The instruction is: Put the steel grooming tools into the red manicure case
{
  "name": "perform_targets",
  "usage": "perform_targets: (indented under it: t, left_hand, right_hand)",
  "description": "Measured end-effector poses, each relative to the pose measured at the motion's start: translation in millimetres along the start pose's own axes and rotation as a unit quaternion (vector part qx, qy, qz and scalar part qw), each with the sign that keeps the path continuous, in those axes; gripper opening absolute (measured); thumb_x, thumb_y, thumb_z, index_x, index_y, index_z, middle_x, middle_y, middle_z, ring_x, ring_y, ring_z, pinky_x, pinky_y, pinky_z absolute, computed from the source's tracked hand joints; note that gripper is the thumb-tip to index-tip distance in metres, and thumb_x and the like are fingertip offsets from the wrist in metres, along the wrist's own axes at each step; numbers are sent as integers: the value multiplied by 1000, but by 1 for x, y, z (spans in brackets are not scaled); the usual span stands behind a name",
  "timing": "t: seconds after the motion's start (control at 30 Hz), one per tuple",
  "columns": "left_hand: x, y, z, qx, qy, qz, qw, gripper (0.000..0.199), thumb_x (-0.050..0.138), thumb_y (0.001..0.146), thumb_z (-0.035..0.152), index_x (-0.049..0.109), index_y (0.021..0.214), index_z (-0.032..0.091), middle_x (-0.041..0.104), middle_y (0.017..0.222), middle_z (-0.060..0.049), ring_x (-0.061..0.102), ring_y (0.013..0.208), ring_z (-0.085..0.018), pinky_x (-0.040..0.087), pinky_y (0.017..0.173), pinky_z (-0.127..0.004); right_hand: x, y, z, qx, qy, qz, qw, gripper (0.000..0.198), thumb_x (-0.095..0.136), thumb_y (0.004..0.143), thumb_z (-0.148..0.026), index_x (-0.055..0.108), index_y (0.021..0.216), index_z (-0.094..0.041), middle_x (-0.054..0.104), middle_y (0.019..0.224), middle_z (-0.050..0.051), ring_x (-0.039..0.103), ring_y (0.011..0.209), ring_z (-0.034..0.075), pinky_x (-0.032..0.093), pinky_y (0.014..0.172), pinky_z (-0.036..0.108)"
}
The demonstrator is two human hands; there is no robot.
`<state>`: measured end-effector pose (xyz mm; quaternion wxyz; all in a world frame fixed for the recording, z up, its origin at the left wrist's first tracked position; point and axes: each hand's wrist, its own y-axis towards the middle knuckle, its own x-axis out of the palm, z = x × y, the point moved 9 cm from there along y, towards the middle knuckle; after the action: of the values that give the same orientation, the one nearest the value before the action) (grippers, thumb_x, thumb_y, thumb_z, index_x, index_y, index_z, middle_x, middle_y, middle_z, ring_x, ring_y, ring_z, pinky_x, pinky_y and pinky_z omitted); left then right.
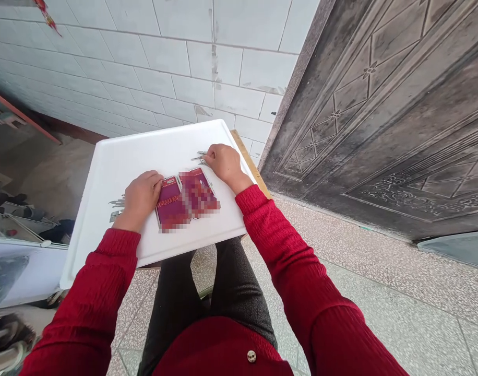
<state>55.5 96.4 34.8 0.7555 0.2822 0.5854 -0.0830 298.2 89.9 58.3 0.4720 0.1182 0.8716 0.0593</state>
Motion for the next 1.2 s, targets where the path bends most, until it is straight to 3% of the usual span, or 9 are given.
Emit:
perform_targets:
  t: [0.13, 0.2, 0.4, 0.67, 0.8, 0.97, 1.1, 1.2]
  left_hand:
    - [1, 1, 1, 2, 8, -3, 1000, 32, 43, 103, 22, 75, 97, 21, 74, 111, -10, 66, 105, -29, 48, 78, -40]
    - [3, 1, 2, 7, 9, -9, 1000, 33, 43, 103, 22, 74, 97, 21, 73, 110, -11, 66, 104, -29, 47, 77, -40]
    - [3, 0, 2, 1, 5, -12, 1000, 33, 42, 103, 21, 75, 96, 21, 72, 108, -11, 65, 101, -29, 46, 75, -40]
    - [5, 0, 3, 0, 14, -22, 1000, 34, 40, 104, 22, 74, 98, 20, 72, 111, -11, 65, 101, -29, 44, 74, -40]
    - [5, 0, 3, 7, 14, -22, 1000, 34, 40, 104, 22, 73, 98, 20, 73, 112, -11, 65, 101, -28, 44, 75, -40]
    - [3, -1, 4, 8, 27, -17, 999, 34, 39, 104, 22, 72, 95, 20, 73, 108, -10, 65, 100, -28, 43, 73, -39]
    - [2, -2, 4, 7, 30, -15, 999, 34, 39, 105, 22, 72, 96, 20, 73, 107, -10, 66, 99, -27, 44, 73, -39]
    - [2, -1, 4, 6, 33, -19, 999, 34, 39, 104, 21, 73, 97, 20, 73, 110, -10, 66, 101, -27, 46, 75, -39]
  right_hand:
    - [21, -38, -19, -18, 13, -161, 987, 11, 68, 85, -22, 72, 75, -18, 69, 75, 2, 62, 75, 17, 38, 66, 30]
    - [24, -59, -24, -21, 26, -209, 977, 9, 69, 84, -22, 73, 76, -20, 71, 74, 0, 62, 72, 16, 39, 66, 29]
    - [25, -86, -29, -44, -34, -275, 960, 9, 70, 79, -16, 78, 80, -21, 73, 75, -1, 62, 70, 15, 37, 67, 29]
    - [34, -80, -54, -129, -193, -330, 915, 19, 66, 73, -5, 69, 59, -18, 66, 66, 2, 57, 66, 16, 30, 62, 31]
    - [44, -74, -46, -101, -98, -422, 896, 20, 63, 72, -5, 65, 56, -17, 63, 59, -1, 56, 59, 12, 35, 62, 28]
    - [54, -77, -32, -58, 40, -527, 847, 9, 68, 73, -12, 70, 65, -16, 64, 60, -3, 54, 54, 9, 41, 61, 25]
    - [46, -88, -22, -50, 115, -550, 826, 1, 72, 74, -16, 72, 73, -15, 62, 59, -5, 52, 53, 7, 41, 59, 23]
    - [32, -83, -7, -28, 156, -523, 837, 3, 74, 74, -17, 71, 76, -16, 60, 57, -6, 51, 52, 6, 40, 57, 22]
